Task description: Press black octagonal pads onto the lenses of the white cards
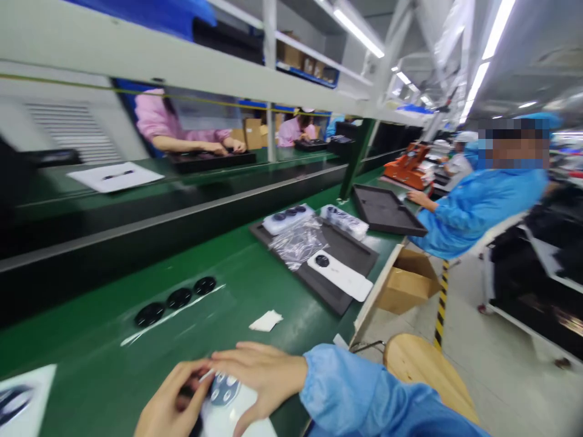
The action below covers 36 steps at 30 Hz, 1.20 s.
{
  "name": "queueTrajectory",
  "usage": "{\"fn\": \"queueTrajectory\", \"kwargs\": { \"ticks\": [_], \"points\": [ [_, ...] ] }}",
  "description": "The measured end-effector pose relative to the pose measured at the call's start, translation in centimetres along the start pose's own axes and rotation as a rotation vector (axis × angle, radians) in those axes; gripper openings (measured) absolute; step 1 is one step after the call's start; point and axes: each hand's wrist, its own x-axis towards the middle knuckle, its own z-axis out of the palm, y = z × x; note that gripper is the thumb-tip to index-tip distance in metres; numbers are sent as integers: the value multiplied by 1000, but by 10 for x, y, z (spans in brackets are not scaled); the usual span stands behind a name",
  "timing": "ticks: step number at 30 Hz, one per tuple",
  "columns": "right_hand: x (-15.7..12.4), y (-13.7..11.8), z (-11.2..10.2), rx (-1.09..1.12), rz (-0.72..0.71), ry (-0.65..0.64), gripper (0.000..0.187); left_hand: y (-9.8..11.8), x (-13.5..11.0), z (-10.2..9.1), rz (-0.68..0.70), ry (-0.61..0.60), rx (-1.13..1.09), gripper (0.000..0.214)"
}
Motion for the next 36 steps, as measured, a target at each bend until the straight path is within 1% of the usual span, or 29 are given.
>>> {"fn": "queueTrajectory", "kwargs": {
  "ticks": [3,6,9,11,15,17,19,21,23,24,26,27,28,29,30,31,33,34,36],
  "points": [
    [2,5,4,-9,41,0,106,18,-4,-4,65,-9,41,19],
    [7,13,10,-29,97,-47,107,29,-5,-4,14,9,64,19],
    [8,16,12,-41,143,-72,105,33,-6,-2,-16,34,97,19],
    [8,16,12,-43,148,-73,104,35,-5,0,-17,45,132,16],
    [7,13,10,-47,129,-65,103,40,-3,0,29,39,189,12],
    [6,10,10,-37,99,-54,105,40,-3,-2,74,16,192,13],
    [5,5,9,-13,62,-20,106,35,-3,-5,113,-16,188,13],
    [3,0,7,20,35,16,101,27,-2,-6,116,-46,185,15],
    [-1,-3,-2,39,14,70,94,20,-2,-6,100,-60,186,19],
    [-7,-2,-10,26,18,122,91,19,-3,-5,95,-52,186,21],
    [-27,5,-34,-76,125,319,80,19,-6,-2,87,-4,189,24],
    [-42,14,-49,-156,245,459,72,21,-8,-1,85,32,185,25],
    [-59,24,-65,-259,423,617,62,24,-10,0,83,75,176,26],
    [-78,38,-81,-291,534,716,56,27,-11,1,81,114,161,27],
    [-98,52,-95,-308,607,779,53,29,-12,3,78,151,140,28],
    [-117,68,-107,-322,669,812,53,31,-13,4,74,184,117,29],
    [-148,94,-122,-327,777,813,59,33,-13,5,58,236,71,30],
    [-159,104,-125,-321,811,795,60,33,-13,6,44,255,54,31],
    [-172,117,-125,-321,880,781,65,30,-13,7,22,277,31,33]
  ]
}}
